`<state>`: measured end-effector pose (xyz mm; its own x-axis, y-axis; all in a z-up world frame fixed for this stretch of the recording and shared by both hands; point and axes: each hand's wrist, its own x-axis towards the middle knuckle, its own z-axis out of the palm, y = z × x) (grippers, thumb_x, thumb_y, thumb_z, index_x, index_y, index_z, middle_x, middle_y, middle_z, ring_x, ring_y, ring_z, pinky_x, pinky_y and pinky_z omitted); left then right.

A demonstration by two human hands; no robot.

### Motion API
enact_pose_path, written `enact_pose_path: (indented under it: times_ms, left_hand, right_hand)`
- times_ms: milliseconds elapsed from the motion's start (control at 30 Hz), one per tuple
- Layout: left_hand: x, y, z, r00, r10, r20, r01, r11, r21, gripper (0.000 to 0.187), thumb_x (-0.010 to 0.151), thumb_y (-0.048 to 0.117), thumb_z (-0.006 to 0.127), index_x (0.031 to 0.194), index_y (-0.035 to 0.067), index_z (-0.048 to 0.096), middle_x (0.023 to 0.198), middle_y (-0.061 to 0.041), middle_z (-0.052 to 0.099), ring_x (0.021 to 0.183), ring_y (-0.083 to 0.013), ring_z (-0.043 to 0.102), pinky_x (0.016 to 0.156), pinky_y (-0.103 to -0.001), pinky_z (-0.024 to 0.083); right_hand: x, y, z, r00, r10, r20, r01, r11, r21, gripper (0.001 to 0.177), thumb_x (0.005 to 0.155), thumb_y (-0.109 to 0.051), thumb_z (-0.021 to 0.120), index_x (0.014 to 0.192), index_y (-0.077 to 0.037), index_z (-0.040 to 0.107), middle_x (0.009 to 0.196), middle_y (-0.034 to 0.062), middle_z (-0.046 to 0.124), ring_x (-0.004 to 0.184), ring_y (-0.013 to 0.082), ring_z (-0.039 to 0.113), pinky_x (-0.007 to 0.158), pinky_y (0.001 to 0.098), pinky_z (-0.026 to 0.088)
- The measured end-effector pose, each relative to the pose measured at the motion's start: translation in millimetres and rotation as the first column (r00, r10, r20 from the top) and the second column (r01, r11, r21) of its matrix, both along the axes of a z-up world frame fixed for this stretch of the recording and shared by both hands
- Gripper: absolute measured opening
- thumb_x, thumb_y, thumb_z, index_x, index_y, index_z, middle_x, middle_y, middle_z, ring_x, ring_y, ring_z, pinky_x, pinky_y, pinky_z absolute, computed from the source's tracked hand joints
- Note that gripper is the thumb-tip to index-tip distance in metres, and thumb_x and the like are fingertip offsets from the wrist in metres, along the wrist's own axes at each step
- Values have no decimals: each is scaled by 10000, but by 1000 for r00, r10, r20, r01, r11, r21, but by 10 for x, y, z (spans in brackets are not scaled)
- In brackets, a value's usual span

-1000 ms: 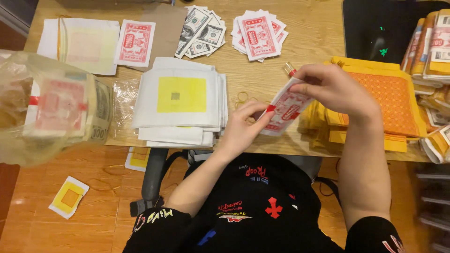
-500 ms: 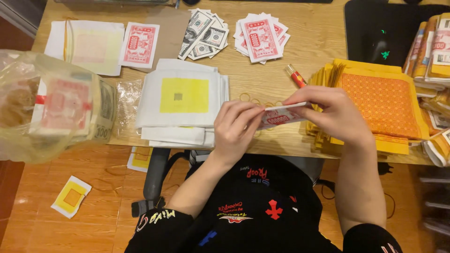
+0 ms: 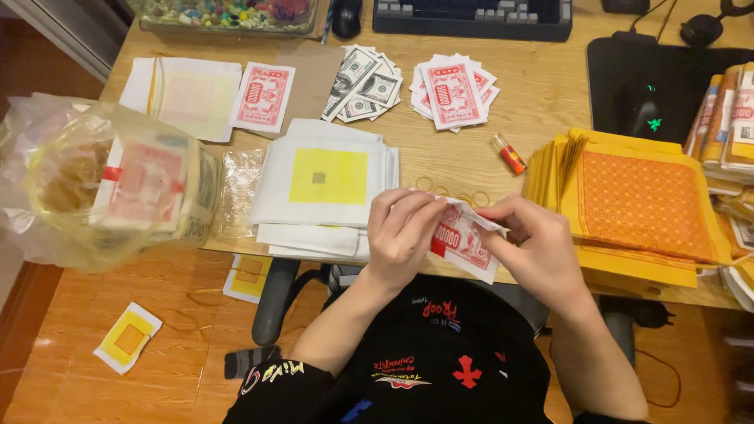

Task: Sorting and stacking ritual paper money on a desk

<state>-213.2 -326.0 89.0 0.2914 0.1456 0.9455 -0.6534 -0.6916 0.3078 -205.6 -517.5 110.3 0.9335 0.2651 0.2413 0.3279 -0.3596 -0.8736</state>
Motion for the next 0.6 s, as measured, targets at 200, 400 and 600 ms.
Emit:
enact_pose_path:
  times_ms: [200, 400, 600]
  left_hand:
    - [-14, -17, 2, 1000, -6, -9, 6, 1000, 5, 97, 801, 11, 776, 867, 66, 730, 847, -33, 673, 811, -241, 631, 781, -375, 547]
    - [24, -65, -18, 996, -88, 22, 88, 996, -12, 105, 783, 7, 794, 823, 49, 707, 856, -59, 680, 800, -266, 652, 764, -397, 547]
    - [-118, -153, 7, 928, -372, 11, 358, 901, 244, 108, 925, 65, 652, 1011, 17, 697, 974, -138, 661, 868, -301, 652, 827, -391, 547]
  right_hand:
    - [-49, 106, 95, 996, -64, -66, 67, 996, 55, 202, 757, 46, 744, 944, -20, 708, 690, 71, 642, 634, 98, 621, 523, 215, 518]
    - [-3, 42, 41, 986, -164, -37, 160, 983, -93, 91, 776, -87, 786, 796, -103, 698, 485, -2, 475, 459, 60, 454, 432, 172, 405]
    - [173, -132, 109, 979, -181, -95, 195, 966, 170, 334, 875, -52, 682, 1197, -75, 594, 987, 59, 624, 824, 105, 566, 740, 249, 518]
